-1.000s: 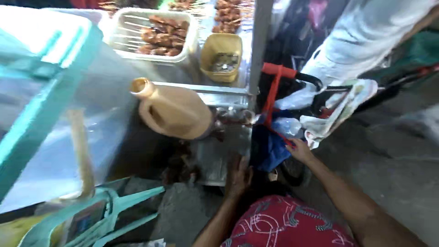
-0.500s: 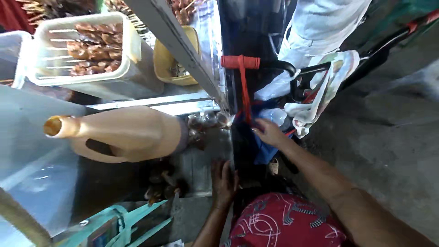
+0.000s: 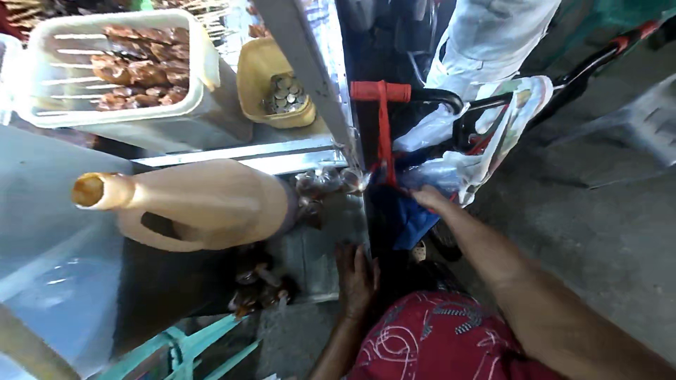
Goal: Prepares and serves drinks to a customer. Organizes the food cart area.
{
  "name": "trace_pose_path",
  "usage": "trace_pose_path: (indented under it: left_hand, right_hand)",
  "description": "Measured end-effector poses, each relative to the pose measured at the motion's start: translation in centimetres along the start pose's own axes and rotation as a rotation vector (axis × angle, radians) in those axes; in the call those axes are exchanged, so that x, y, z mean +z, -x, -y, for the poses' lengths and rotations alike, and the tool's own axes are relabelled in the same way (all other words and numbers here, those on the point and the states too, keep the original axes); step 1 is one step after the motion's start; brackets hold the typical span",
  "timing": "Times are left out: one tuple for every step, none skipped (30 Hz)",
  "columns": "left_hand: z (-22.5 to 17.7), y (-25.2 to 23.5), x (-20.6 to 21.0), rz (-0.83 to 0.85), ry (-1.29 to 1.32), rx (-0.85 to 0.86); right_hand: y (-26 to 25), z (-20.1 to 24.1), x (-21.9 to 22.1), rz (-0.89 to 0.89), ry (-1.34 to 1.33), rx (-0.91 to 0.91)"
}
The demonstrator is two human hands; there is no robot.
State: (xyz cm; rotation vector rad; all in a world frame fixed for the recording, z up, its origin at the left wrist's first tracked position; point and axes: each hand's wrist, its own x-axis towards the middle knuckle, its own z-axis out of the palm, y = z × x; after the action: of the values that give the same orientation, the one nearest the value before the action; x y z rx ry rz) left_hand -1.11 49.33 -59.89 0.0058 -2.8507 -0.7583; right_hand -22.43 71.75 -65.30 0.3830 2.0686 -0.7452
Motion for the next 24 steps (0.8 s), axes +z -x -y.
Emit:
trace_pose_path:
  left_hand:
    - [0.1, 0.0, -0.1, 0.019, 0.007, 0.000]
    - [0.2, -0.1, -0.2, 0.036, 0.016, 0.002]
    - [0.3, -0.1, -0.2, 0.046, 0.028, 0.007]
    - [0.4, -0.1, -0.2, 0.043, 0.038, 0.015]
    - [0.5, 0.0, -0.1, 0.038, 0.041, 0.020]
    - [0.5, 0.1, -0.1, 0.033, 0.042, 0.020]
    - [0.5, 0.1, -0.1, 0.027, 0.043, 0.018]
    - [0.5, 0.0, -0.1, 0.020, 0.043, 0.015]
    - [0.5, 0.1, 0.0, 0.020, 0.046, 0.005]
    - [0.4, 0.2, 0.0, 0.016, 0.046, -0.007]
    - [0.4, 0.2, 0.0, 0.004, 0.039, -0.019]
    - [0.2, 0.1, 0.1, -0.012, 0.032, -0.030]
    - [0.1, 0.1, 0.1, -0.027, 0.023, -0.044]
    - [0.0, 0.1, 0.2, -0.037, 0.011, -0.060]
    - [-0.1, 0.3, 0.3, -0.042, -0.001, -0.078]
    - [-0.1, 0.4, 0.4, -0.044, -0.008, -0.092]
    - [-0.2, 0.5, 0.6, -0.045, -0.015, -0.102]
    - [-0.2, 0.4, 0.7, -0.042, -0.022, -0.109]
    - [-0.2, 0.4, 0.8, -0.038, -0.033, -0.113]
    - [-0.1, 0.5, 0.8, -0.035, -0.038, -0.117]
    - [-0.1, 0.5, 0.8, -0.031, -0.040, -0.118]
    - [-0.2, 0.5, 0.8, -0.032, -0.045, -0.118]
    - [-0.2, 0.5, 0.8, -0.032, -0.051, -0.118]
    - [-0.3, 0.5, 0.7, -0.024, -0.060, -0.121]
  right_hand:
    - [0.1, -0.3, -0.6, -0.011, 0.051, 0.033]
    - [0.2, -0.2, -1.2, -0.004, 0.115, 0.061]
    - [0.4, 0.1, -1.7, 0.016, 0.183, 0.065]
    - [0.6, 0.7, -2.1, 0.031, 0.248, 0.026]
    - [0.8, 1.5, -2.3, 0.024, 0.293, -0.060]
    - [0.6, 2.3, -2.3, -0.013, 0.297, -0.179]
    - [0.2, 3.3, -2.2, -0.064, 0.262, -0.298]
    - [-0.7, 4.5, -2.3, -0.109, 0.208, -0.409]
    - [-2.1, 5.5, -2.1, -0.139, 0.145, -0.494]
    - [-3.9, 6.3, -1.8, -0.145, 0.097, -0.531]
    - [-6.4, 6.8, -1.3, -0.149, 0.094, -0.538]
    - [-8.8, 7.3, -1.0, -0.135, 0.123, -0.517]
    - [-10.5, 7.8, -0.8, -0.096, 0.141, -0.458]
    - [-11.6, 8.1, -0.8, -0.045, 0.144, -0.394]
    - [-12.2, 7.9, -0.8, 0.003, 0.146, -0.357]
    - [-12.4, 7.0, -0.7, 0.037, 0.152, -0.348]
    - [-12.4, 5.9, -0.5, 0.087, 0.190, -0.335]
    - [-12.3, 4.9, -0.5, 0.153, 0.286, -0.298]
    - [-12.2, 4.0, -0.4, 0.225, 0.363, -0.257]
    - [-12.2, 3.3, -0.2, 0.293, 0.422, -0.229]
    - [-12.1, 3.1, 0.0, 0.350, 0.452, -0.200]
    - [-11.7, 3.2, 0.1, 0.387, 0.447, -0.159]
    - [-10.8, 3.5, 0.0, 0.404, 0.427, -0.135]
    - [-8.8, 4.2, -0.3, 0.415, 0.434, -0.139]
